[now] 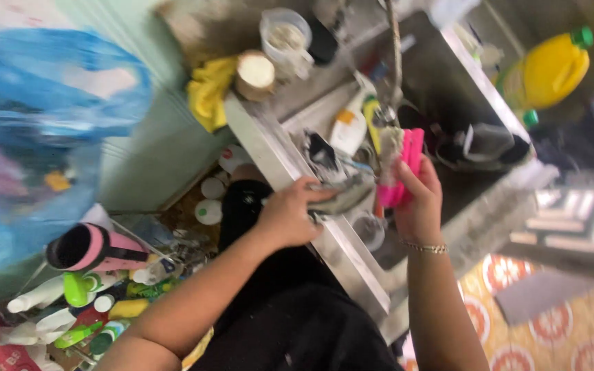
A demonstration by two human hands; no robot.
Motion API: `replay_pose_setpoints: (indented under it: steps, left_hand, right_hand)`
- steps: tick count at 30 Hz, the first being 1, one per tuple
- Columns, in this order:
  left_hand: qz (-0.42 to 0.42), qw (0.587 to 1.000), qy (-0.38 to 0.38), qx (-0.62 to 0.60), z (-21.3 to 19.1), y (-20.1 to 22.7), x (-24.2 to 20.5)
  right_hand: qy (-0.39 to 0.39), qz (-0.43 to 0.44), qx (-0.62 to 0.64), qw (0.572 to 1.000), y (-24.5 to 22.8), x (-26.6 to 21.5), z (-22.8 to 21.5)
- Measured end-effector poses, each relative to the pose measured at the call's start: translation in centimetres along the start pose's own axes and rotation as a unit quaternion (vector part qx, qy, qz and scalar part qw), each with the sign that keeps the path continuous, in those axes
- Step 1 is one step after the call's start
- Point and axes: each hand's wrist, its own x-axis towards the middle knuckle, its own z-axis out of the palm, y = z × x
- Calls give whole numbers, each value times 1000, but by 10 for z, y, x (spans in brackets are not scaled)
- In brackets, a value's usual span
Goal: The recorder is scrubbing a pair of sneakers using a pink brush and liquid detergent in a utility sink.
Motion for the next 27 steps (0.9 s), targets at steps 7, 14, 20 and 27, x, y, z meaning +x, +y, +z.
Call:
replay_pose_setpoints:
  steps: [7,14,20,27]
  left_hand:
    - [68,993,-82,59,31,39,-7]
    - [126,982,-116,84,74,64,1]
    - [121,976,-121,134,82,77,-1]
    - [112,969,-118,185,88,88,-7]
  right_hand:
    - [226,-42,-301,926,6,-126,-115]
    - [143,-203,-641,726,-15,-162,-98]
    - [114,-222,-600,760,-19,-157,-93]
    - [103,-172,-633,748,-23,-166,-78]
